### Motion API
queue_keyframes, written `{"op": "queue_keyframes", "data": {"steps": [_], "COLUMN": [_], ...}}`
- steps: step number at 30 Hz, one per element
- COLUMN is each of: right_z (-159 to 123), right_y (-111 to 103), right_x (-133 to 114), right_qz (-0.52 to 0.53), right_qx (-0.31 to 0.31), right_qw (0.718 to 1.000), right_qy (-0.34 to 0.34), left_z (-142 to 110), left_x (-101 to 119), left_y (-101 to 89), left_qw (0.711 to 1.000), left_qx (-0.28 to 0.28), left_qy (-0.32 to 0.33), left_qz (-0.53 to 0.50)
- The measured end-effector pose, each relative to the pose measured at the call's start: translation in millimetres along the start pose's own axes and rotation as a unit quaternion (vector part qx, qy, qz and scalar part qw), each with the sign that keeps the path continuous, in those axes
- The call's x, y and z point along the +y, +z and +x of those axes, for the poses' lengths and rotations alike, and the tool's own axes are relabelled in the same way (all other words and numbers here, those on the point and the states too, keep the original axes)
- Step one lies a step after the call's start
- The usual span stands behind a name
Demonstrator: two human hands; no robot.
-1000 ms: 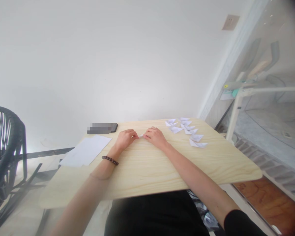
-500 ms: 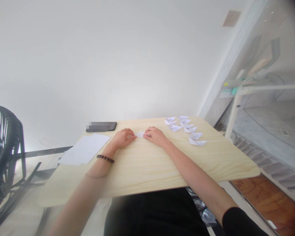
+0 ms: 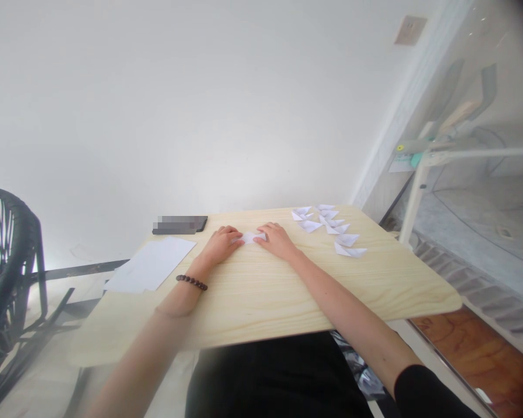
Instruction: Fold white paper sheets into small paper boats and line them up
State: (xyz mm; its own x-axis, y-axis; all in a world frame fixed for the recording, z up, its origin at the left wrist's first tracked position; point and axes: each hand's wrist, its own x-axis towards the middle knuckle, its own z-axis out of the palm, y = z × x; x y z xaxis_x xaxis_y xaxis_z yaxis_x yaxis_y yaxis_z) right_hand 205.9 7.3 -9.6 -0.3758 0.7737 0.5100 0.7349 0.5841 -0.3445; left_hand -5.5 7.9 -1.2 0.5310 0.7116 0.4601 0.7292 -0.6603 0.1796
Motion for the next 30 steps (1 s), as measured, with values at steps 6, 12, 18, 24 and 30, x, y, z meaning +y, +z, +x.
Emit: {"op": "queue_keyframes", "data": {"steps": [6, 12, 18, 24, 30], "right_z": [1.1, -0.6, -0.3, -0.1, 0.9], "right_y": [2.0, 0.8, -2.8, -4.9, -5.6], "right_x": [3.6, -0.7, -2.1, -5.5, -11.2], "right_qz": [0.059, 0.130, 0.109, 0.109, 0.107], "right_qx": [-0.018, 0.001, -0.043, -0.029, -0.034], "right_qw": [0.998, 0.991, 0.993, 0.993, 0.993], "right_qy": [0.001, 0.033, -0.025, -0.041, -0.036], "left_z": [1.5, 3.0, 1.7, 3.5, 6.7], "left_x": [4.4, 10.4, 14.8, 23.4, 27.2], "left_y": [-1.8, -2.1, -4.2, -10.7, -10.3], "left_qw": [0.999, 0.989, 0.977, 0.986, 0.995], "left_qx": [-0.019, -0.015, -0.027, -0.055, -0.034], "left_qy": [0.000, -0.065, -0.102, -0.077, -0.042], "left_qz": [-0.044, -0.133, -0.185, -0.136, -0.088]}}
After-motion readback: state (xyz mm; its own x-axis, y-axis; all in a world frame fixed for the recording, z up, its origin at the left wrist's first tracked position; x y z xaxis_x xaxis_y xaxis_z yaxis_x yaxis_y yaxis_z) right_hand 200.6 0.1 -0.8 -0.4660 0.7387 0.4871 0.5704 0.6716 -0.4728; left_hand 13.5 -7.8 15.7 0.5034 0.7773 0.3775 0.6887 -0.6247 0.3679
